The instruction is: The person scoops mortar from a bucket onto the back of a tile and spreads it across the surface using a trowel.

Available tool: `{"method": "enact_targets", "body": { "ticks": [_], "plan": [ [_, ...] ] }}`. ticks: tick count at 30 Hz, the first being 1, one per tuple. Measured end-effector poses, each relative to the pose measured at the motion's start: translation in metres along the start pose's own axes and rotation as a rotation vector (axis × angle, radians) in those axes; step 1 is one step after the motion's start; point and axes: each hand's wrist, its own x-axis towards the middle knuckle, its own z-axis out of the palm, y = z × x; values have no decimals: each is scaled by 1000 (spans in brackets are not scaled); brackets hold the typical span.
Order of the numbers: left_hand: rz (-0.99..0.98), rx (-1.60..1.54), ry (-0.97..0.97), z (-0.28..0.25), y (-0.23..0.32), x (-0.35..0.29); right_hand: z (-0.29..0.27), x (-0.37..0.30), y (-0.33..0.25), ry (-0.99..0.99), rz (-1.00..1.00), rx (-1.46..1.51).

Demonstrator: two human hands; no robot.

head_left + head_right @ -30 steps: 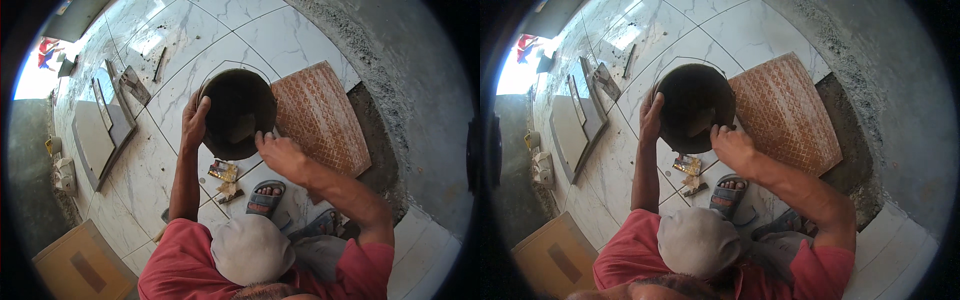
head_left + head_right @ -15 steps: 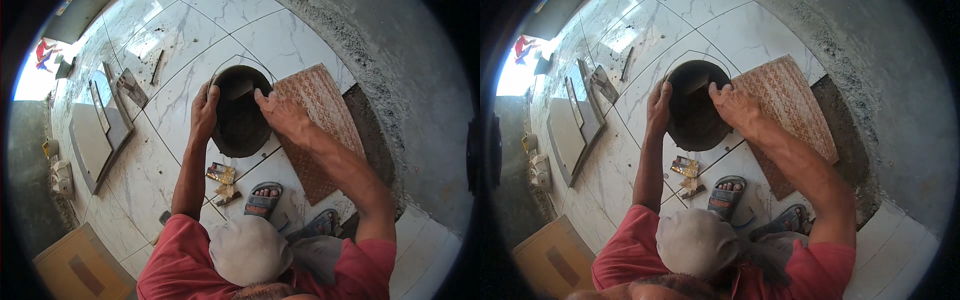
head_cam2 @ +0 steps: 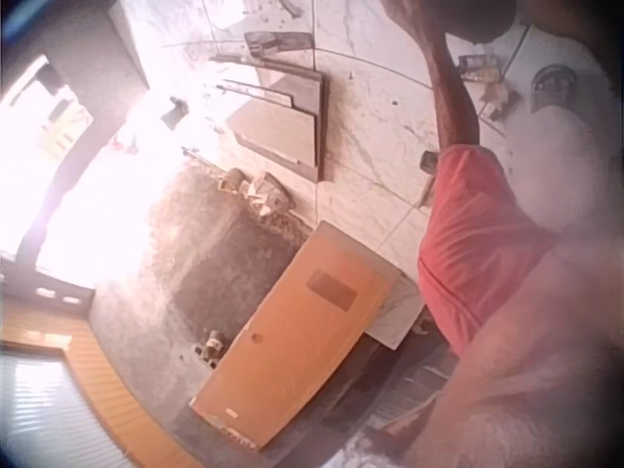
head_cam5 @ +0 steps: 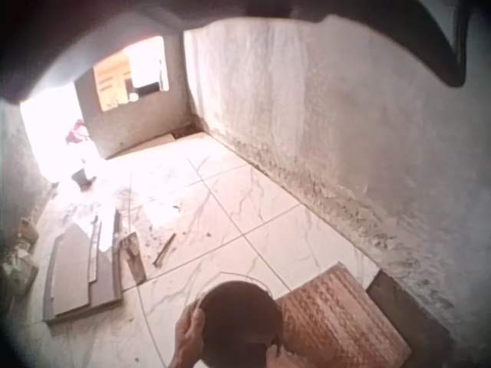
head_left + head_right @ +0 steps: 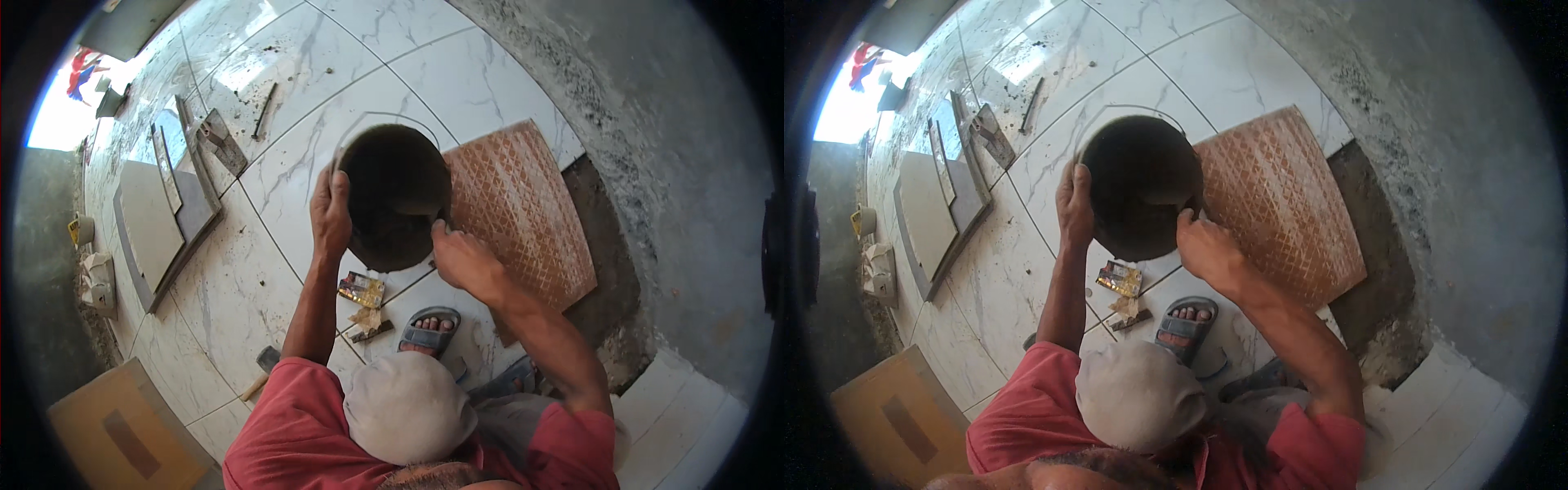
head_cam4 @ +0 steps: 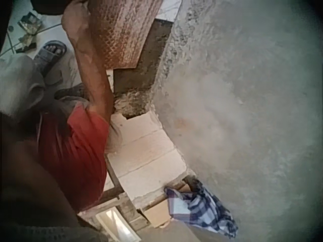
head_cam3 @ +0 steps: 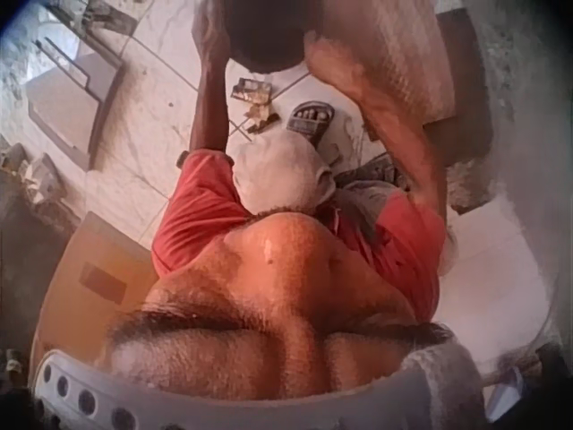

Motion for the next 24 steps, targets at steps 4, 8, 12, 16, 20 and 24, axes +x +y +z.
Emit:
{"method": "enact_targets", "body": {
  "ticks": [4,8,12,16,20,24],
  "plan": [
    [-3,-22,-60,1,12,4,-42,3,-11,56,-33,80],
    [49,52,-28,-13,3,17,-16,30,4,195,-100,-95],
    [44,108,-13,-31,4,14,-4,-6,4,44,-124,-168],
    [8,59,-21,-29,6,8,-29,-4,-5,-96,-52,-153],
    [170,260,-69,-15,2,8,-46,21,-6,76,-23,-11],
    [-70,-23,-38,-16,10,7,3,10,7,55,30,-126]
  ]
}}
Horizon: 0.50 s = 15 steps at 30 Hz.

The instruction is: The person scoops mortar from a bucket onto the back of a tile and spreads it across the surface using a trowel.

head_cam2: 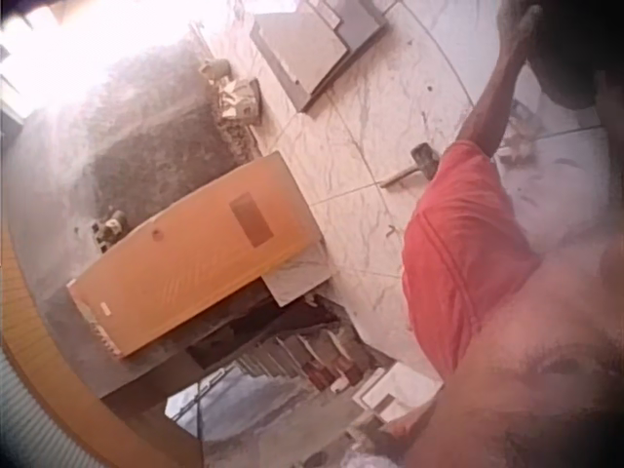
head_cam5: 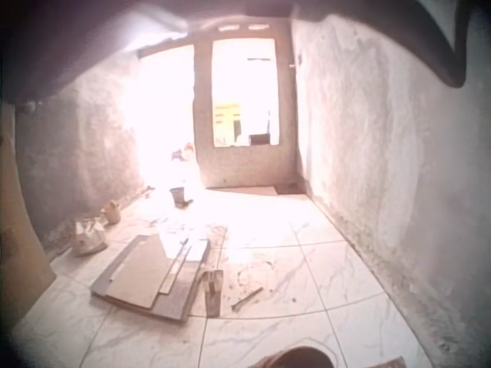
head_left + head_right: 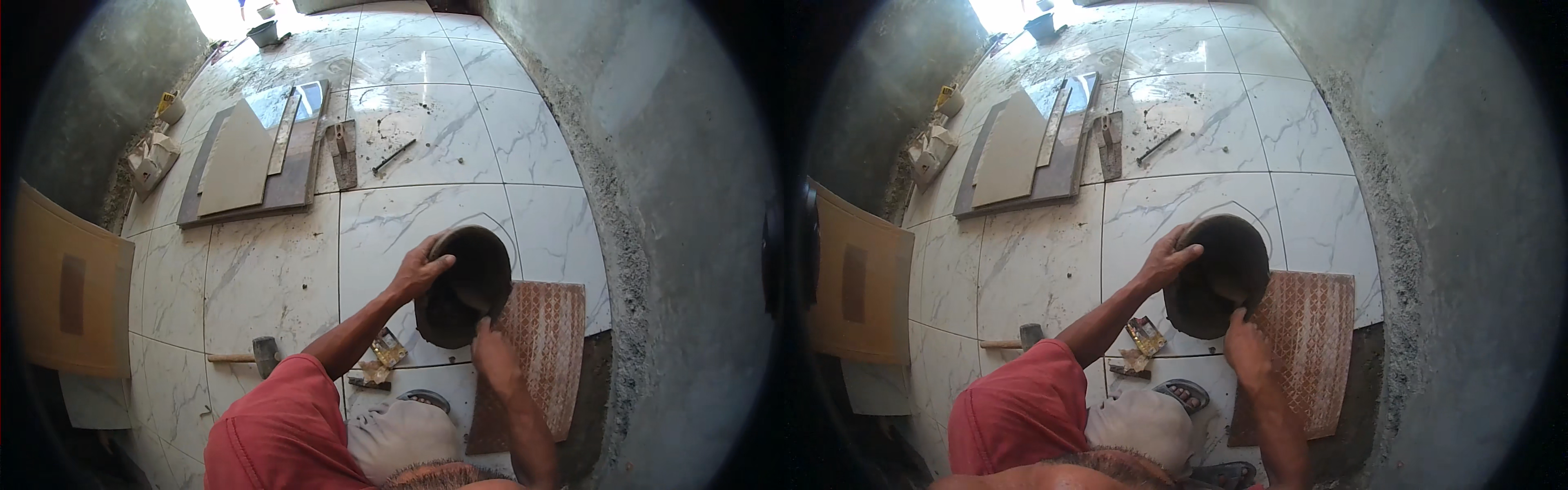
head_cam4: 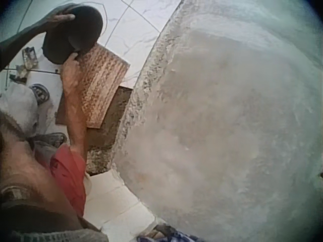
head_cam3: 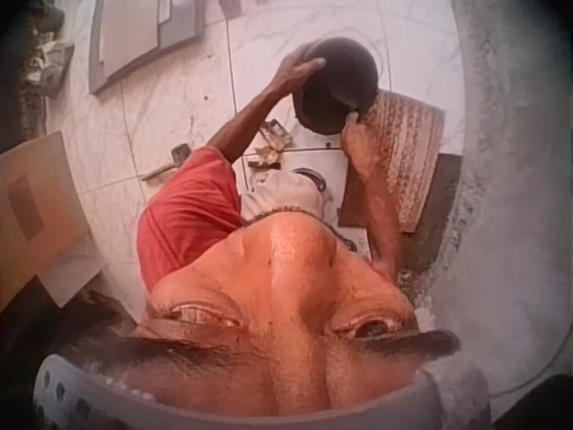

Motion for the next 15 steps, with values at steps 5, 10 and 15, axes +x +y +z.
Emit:
{"method": "enact_targets", "body": {
  "ticks": [5,10,15],
  "plan": [
    [-2,-116,7,-7,-3,-14,-18,-24,-6,-51,-71,29],
    [105,32,-37,30,-2,-11,-37,-4,25,234,-49,287],
    [288,356,-120,76,6,5,-23,2,52,534,-21,-78]
  ]
}}
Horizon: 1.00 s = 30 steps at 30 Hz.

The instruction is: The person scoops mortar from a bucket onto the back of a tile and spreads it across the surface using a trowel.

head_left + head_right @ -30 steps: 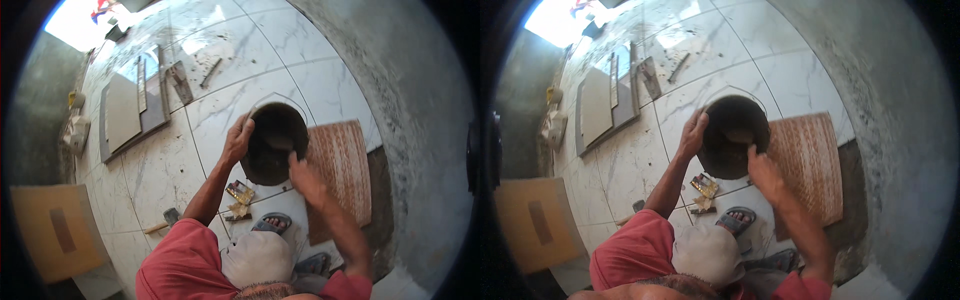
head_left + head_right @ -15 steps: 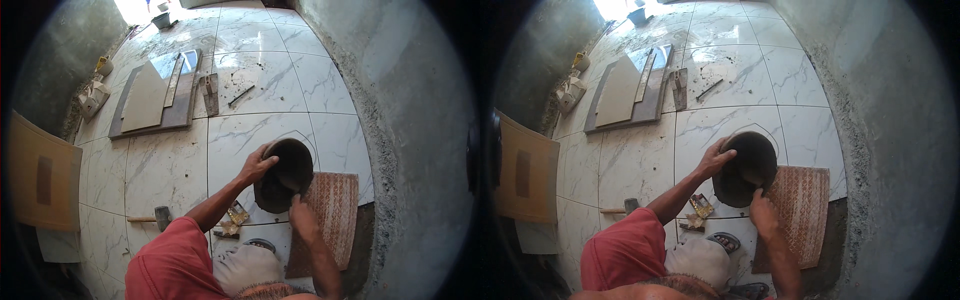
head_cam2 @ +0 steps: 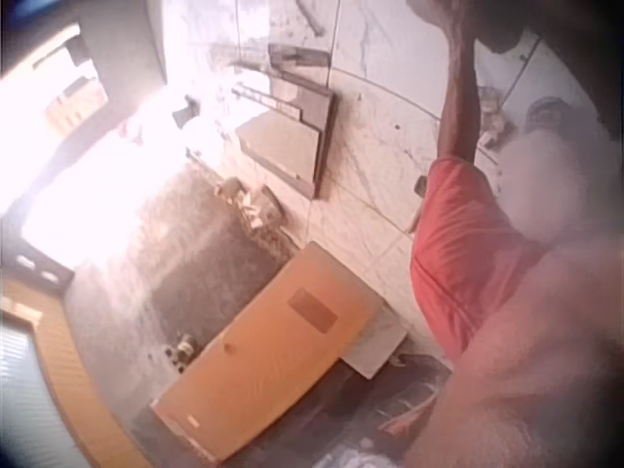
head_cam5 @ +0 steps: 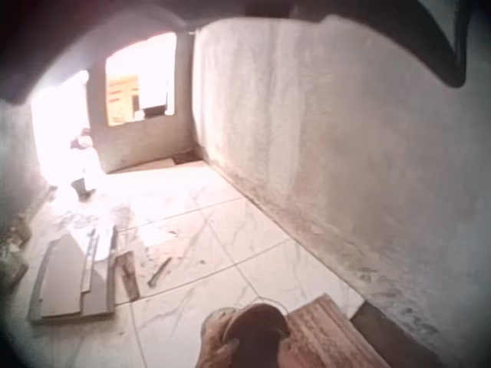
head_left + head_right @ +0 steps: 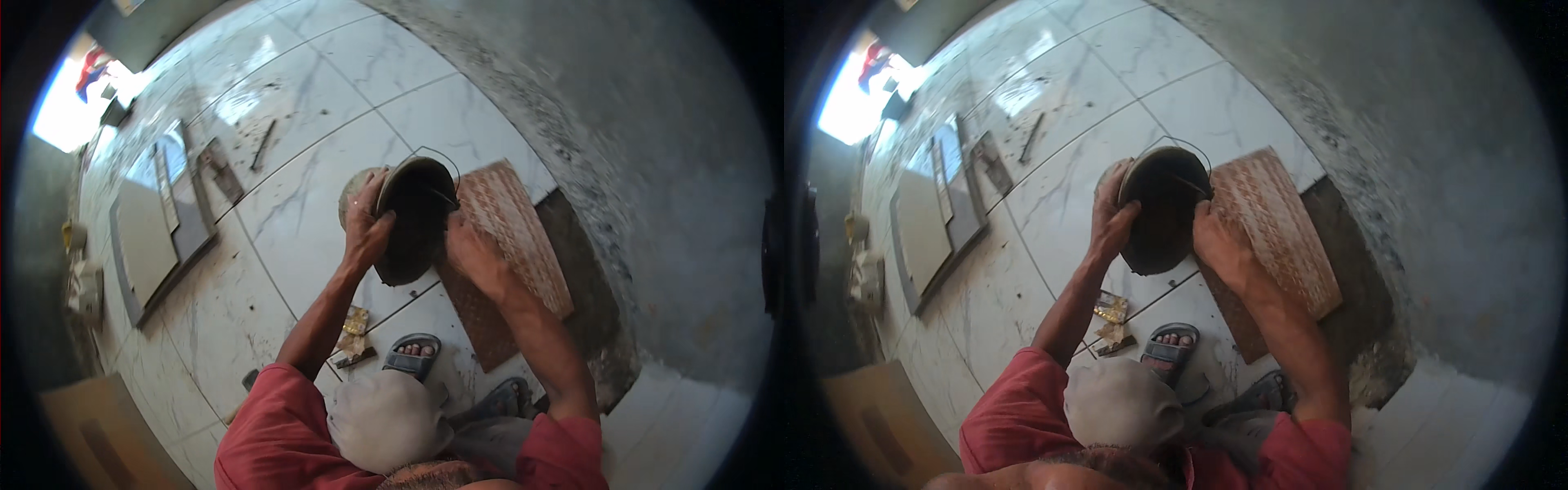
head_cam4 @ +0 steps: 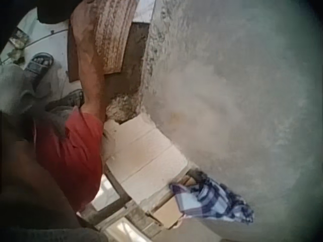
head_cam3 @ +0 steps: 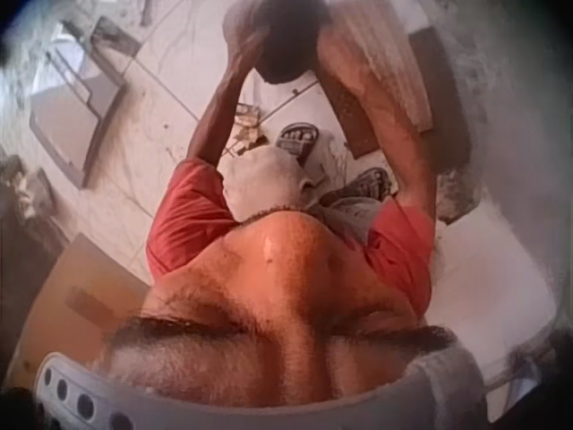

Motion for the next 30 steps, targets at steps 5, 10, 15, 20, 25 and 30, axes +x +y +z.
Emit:
{"method": "enact_targets", "body": {
  "ticks": [5,10,15,20,25,30],
  "plan": [
    [120,63,-224,49,30,28,8,-31,53,-195,-231,52],
    [230,1,-411,84,33,47,-24,-46,73,-510,-316,-38],
    [-31,-367,-516,106,33,52,-52,-77,91,-650,540,973],
    [-70,-403,-586,118,46,51,-47,-101,108,-696,595,1146],
    [-192,-533,-629,118,37,45,-33,-114,106,-689,502,1212],
    [-305,-622,-620,113,34,39,-12,-119,102,-748,551,1404]
  ]
}}
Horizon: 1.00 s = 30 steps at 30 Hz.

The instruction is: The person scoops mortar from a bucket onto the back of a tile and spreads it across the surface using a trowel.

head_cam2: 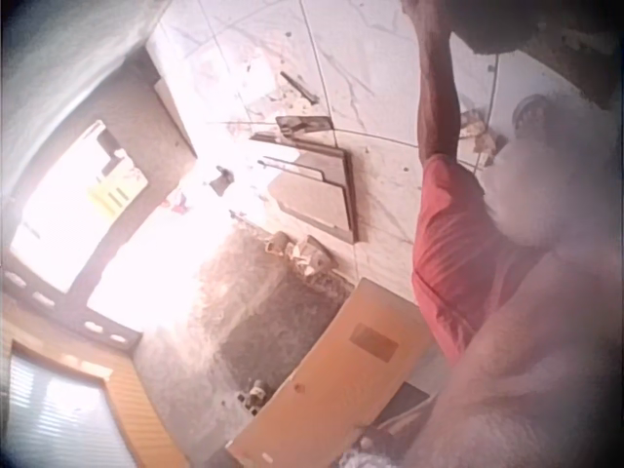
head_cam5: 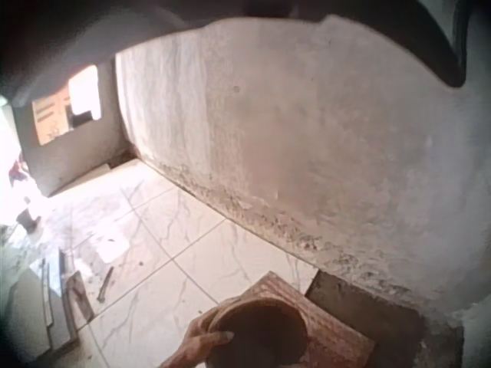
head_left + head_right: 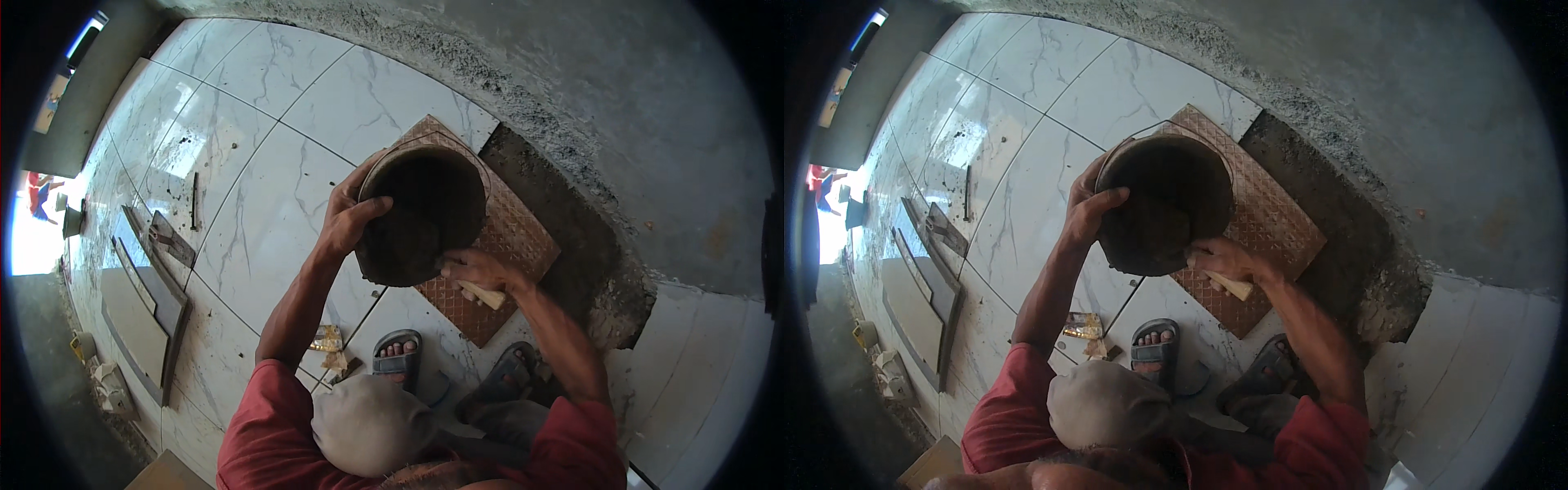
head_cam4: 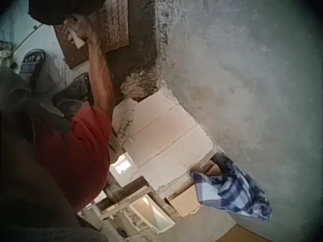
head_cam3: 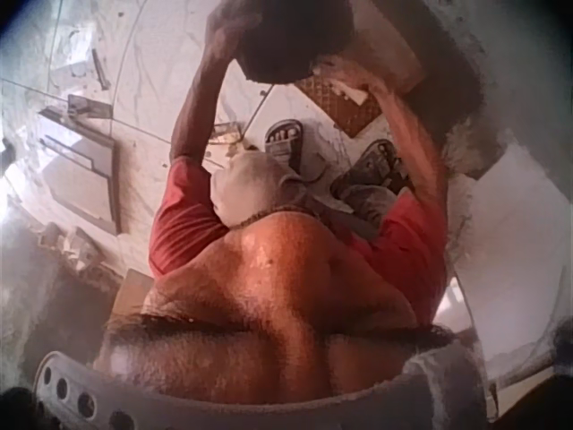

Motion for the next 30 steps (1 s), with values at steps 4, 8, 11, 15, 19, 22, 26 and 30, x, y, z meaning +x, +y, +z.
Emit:
{"method": "enact_targets", "body": {
  "ticks": [4,8,11,15,19,22,26,30],
  "plan": [
    [-1,9,9,-3,-2,-6,12,13,16,25,-64,117],
    [-10,17,76,-8,-11,-11,28,21,26,-77,-123,397],
    [44,67,87,-4,-18,-8,39,20,36,-140,-191,643],
    [125,-62,263,-12,-25,-14,41,0,37,-127,-259,697],
    [213,-64,391,-27,-20,-24,26,-40,41,-7,-206,616],
    [278,-83,476,-33,-12,-30,17,-64,66,248,-216,422],
    [356,-62,542,-43,-7,-32,17,-45,126,783,-200,-234],
    [358,-35,561,-44,-7,-32,25,-31,147,1008,-205,-718]
  ]
}}
